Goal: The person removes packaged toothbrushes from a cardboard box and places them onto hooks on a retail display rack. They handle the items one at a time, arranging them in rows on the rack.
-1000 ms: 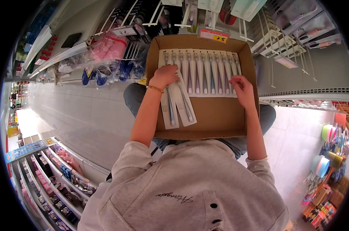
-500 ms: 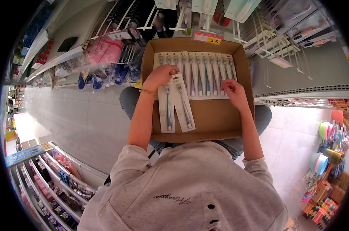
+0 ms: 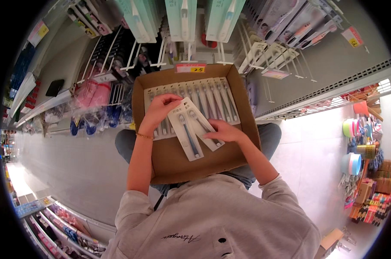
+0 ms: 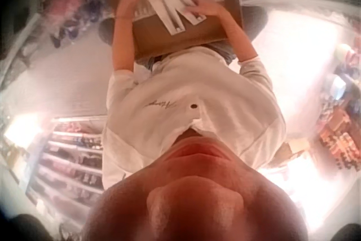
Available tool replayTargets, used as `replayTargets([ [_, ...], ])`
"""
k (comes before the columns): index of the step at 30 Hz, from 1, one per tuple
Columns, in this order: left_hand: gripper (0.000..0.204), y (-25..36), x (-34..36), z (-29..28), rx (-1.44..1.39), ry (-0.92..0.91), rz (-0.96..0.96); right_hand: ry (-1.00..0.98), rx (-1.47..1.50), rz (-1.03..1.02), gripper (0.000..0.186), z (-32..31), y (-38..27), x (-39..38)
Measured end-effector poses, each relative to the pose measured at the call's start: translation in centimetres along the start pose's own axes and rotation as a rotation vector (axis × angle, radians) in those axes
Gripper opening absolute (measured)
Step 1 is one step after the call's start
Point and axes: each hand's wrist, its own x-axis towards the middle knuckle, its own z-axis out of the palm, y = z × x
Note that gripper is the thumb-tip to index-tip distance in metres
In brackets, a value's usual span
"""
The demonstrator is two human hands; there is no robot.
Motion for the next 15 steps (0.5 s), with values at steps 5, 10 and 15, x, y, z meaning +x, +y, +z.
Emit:
replayTargets([
  [5,0.015,0.5,0.2,0.6,-0.146,0.114,-0.062,0.227,0.023,0.116,0.039,-1.0,-1.1,-0.1],
  [10,0.011,1.6,-0.4,0.4,-0.252,0.196,-0.105,0.663,0.151,0.015,0.031,-2.9,-0.3,-1.1],
  [15,0.009,1.0,-0.5,0.2,-0.465,0.120,-0.127,0.868,0.470,0.037,0.028,-3.0,-3.7,-4.9],
])
